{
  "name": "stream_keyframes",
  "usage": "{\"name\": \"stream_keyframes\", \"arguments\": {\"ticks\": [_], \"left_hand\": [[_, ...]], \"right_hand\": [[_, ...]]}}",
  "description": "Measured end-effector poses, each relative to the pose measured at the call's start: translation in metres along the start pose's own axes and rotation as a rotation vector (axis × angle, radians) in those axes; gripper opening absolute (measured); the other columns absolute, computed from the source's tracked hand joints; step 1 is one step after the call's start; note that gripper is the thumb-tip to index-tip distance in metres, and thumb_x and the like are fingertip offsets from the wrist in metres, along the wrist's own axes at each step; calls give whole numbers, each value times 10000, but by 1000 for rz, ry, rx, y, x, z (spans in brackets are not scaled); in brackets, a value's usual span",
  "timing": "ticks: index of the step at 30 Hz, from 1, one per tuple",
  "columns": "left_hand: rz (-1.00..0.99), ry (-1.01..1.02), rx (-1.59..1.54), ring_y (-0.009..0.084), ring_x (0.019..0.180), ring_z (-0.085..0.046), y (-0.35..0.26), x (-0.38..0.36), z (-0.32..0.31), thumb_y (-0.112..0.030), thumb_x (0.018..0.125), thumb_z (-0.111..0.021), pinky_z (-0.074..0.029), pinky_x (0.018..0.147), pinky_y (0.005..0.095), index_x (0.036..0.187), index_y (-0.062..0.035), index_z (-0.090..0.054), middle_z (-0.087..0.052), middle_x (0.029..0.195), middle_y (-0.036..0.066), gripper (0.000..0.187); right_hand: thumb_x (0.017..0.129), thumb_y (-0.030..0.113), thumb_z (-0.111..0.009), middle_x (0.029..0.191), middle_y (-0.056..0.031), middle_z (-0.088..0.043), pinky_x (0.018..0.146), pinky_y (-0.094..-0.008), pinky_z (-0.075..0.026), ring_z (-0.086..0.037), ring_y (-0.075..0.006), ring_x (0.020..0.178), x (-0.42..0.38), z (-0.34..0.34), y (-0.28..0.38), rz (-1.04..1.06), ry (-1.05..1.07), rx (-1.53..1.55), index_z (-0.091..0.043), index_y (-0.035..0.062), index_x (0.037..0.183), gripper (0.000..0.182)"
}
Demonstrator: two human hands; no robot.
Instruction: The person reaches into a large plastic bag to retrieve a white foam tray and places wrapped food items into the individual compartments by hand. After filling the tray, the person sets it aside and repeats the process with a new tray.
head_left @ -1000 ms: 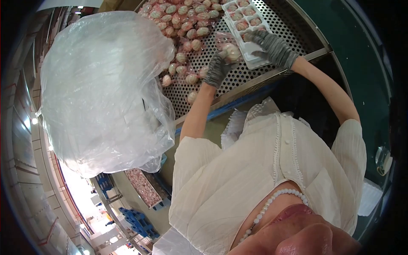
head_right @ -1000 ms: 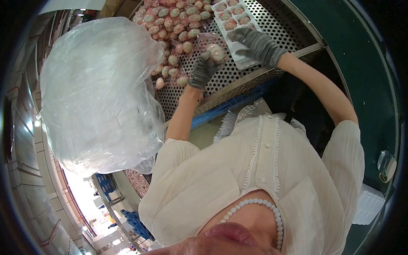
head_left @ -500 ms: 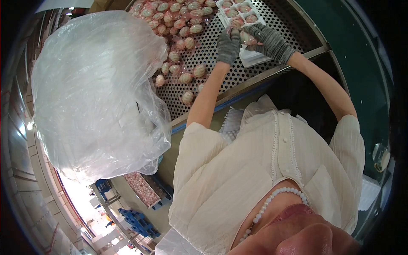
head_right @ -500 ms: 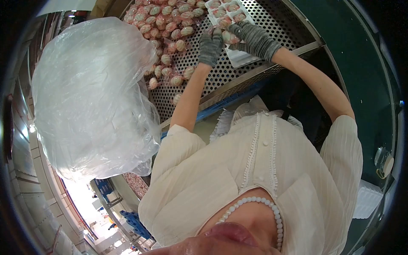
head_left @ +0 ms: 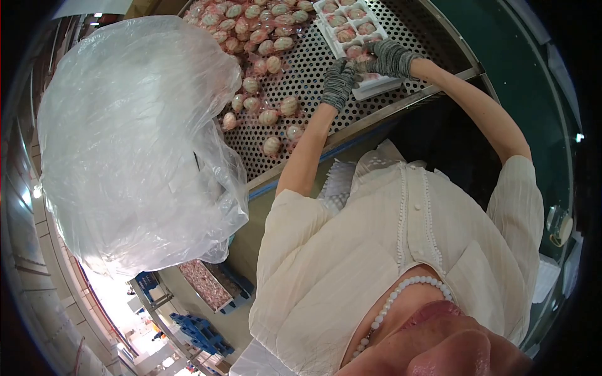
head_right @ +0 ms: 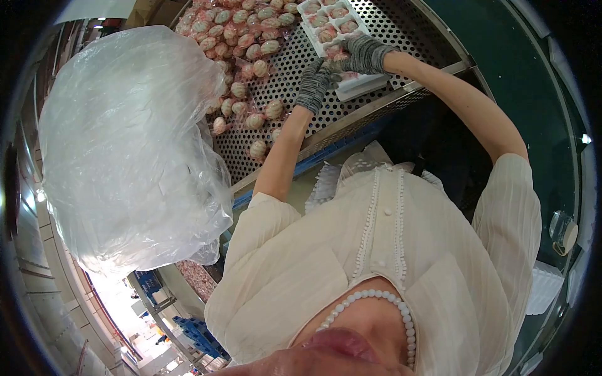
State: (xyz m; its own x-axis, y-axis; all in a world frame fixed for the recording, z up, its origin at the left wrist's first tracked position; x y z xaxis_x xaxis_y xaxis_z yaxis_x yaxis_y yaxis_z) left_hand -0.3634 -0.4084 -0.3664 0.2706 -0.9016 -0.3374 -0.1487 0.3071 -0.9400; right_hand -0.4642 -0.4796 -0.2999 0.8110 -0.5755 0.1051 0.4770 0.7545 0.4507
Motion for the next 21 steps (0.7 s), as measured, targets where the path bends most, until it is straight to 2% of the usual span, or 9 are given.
{"name": "stream_keyframes", "arguments": {"ticks": [4,7,10,12,14,16,18,20,21], "left_hand": [[6,-37,382,217,644,-549,1,-4,3,-121,800,-424,-451,589,288,947,1,-490,-547,788,136,202],[-756,-252,1086,317,812,-492,-15,-16,-5,-105,707,-481,-396,729,381,958,-11,-493,-519,866,188,269],[-651,-153,1127,312,831,-492,-8,-8,-2,-102,706,-475,-399,738,377,977,-29,-495,-505,897,176,281],[-645,-157,1180,310,834,-495,-17,-18,-5,-109,703,-475,-400,738,379,980,-35,-495,-501,900,170,288],[-632,-166,1227,308,837,-497,-27,-22,-10,-116,700,-475,-401,738,382,983,-40,-496,-497,903,164,294],[-424,-98,1338,302,850,-501,-24,-17,-14,-127,691,-474,-405,738,380,990,-51,-495,-492,930,171,309],[-463,-67,1328,298,853,-504,-23,-21,-16,-129,687,-469,-408,738,374,993,-44,-494,-481,965,190,318],[-526,-108,1426,298,866,-499,-17,-20,-17,-120,685,-466,-405,747,369,986,-18,-492,-473,984,203,318],[-574,-143,1480,295,894,-488,-16,-25,-21,-109,689,-457,-401,755,364,981,5,-488,-472,984,208,315]], "right_hand": [[681,493,-515,584,-126,-547,566,-323,-448,-542,-217,560,13,-22,-4,-132,389,-125,-555,2,731,495],[701,536,-461,586,-116,-560,549,-316,-449,-546,-205,551,28,-48,-25,-101,492,-197,-565,-11,713,557],[732,537,-408,661,-109,-575,575,-329,-449,-550,-208,579,22,-54,-26,-97,613,-273,-549,-24,828,587],[731,461,-470,778,-121,-570,618,-317,-445,-553,-205,664,20,-44,-17,76,126,-373,-499,-24,936,528],[701,373,-545,854,-131,-543,650,-306,-435,-544,-202,751,1,-7,7,76,61,-328,-478,20,982,456],[677,278,-590,825,-133,-534,646,-312,-433,-537,-215,768,2,-29,-20,-202,156,374,-473,55,984,397],[693,225,-574,794,-120,-525,605,-335,-437,-538,-227,729,-4,2,19,-108,88,345,-495,72,938,299],[684,201,-581,784,-118,-522,589,-340,-443,-539,-233,715,1,-5,18,-142,205,-25,-514,62,891,258],[644,218,-613,779,-127,-529,599,-343,-449,-546,-233,726,7,-10,25,169,148,-241,-523,58,872,293]]}}
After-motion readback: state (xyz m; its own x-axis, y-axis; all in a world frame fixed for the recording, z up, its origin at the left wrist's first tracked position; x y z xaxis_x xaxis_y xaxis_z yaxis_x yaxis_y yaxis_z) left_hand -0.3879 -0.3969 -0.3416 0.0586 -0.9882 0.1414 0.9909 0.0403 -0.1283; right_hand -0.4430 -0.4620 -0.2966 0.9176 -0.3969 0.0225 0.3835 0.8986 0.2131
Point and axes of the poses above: each hand's wrist, its own x-axis towards the middle knuckle, its own z-axis out of the back of the hand, y = z × x, the point moved 6 cm from there along x, towards the middle knuckle
